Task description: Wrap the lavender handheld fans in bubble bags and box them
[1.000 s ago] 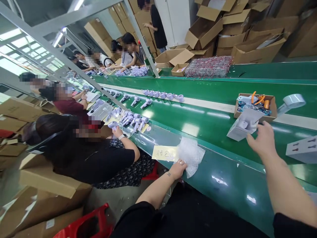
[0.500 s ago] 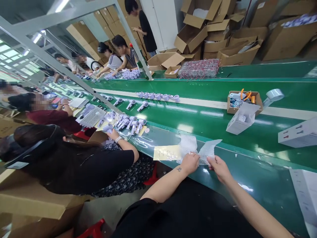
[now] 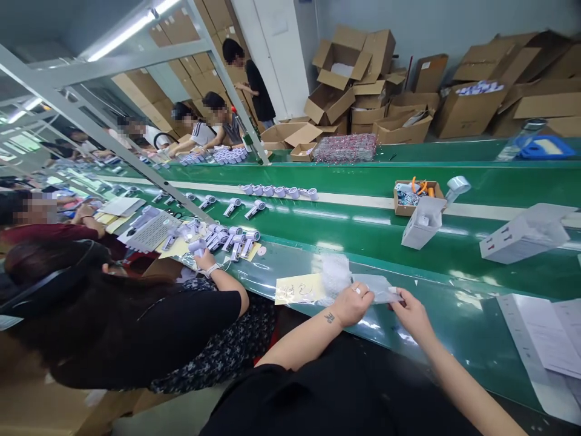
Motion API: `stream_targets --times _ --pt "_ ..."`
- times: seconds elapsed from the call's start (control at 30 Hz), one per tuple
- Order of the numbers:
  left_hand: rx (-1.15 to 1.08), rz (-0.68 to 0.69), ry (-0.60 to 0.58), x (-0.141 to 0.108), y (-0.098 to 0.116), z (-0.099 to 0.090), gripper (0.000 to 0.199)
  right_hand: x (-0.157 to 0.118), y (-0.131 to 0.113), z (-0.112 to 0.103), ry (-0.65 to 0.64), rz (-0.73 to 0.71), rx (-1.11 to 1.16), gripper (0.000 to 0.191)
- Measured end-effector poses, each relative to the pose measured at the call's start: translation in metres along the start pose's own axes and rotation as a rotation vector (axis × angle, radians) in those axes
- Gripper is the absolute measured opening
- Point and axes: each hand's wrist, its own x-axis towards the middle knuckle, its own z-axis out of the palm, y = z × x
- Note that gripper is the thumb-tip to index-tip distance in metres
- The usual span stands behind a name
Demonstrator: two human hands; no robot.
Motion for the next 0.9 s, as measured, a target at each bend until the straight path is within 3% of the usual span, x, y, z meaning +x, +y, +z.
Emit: stream_targets --times 0.07,0.13,0.23,0.37,0.53,0.63,0.73,0.83,0.9 --pt "0.018 0.02 0.006 -0.002 0.002 -0.001 0.026 -0.004 0.0 -0.001 -0.177 0.051 0.214 0.049" --pt "0.014 0.047 0.009 -0.003 0.003 0.001 0.026 -0.008 0.001 0.0 -0.238 0.032 0.283 0.058" --pt "-0.012 0.085 0.017 -0.002 0.006 0.005 0.025 -0.008 0.01 0.003 -0.062 -0.073 0.036 0.051" --pt "-0.01 -0.04 0.047 -0.005 0.002 0.01 0.024 -0.007 0.027 0.006 0.071 -0.382 -0.258 0.027" --pt "-0.062 -0.003 0.075 -0.022 -0.006 0.006 0.029 -0.003 0.028 0.008 0.114 -0.673 -0.291 0.02" --pt "-0.073 -0.071 0.112 -0.032 -0.017 0.004 0.027 0.011 0.018 0.018 0.086 -0.764 -0.259 0.022" --pt "-0.077 -0.24 0.067 -0.039 -0.031 0.011 0.024 0.027 0.017 0.04 -0.04 -0.608 -0.213 0.03" --pt "-0.151 -0.424 -0.142 -0.046 -0.041 0.026 0.025 0.033 0.029 0.067 -0.196 -0.303 -0.211 0.038" --pt "-0.204 -0.5 -0.244 -0.052 -0.04 0.036 0.026 0.033 0.036 0.08 -0.28 -0.223 -0.228 0.037"
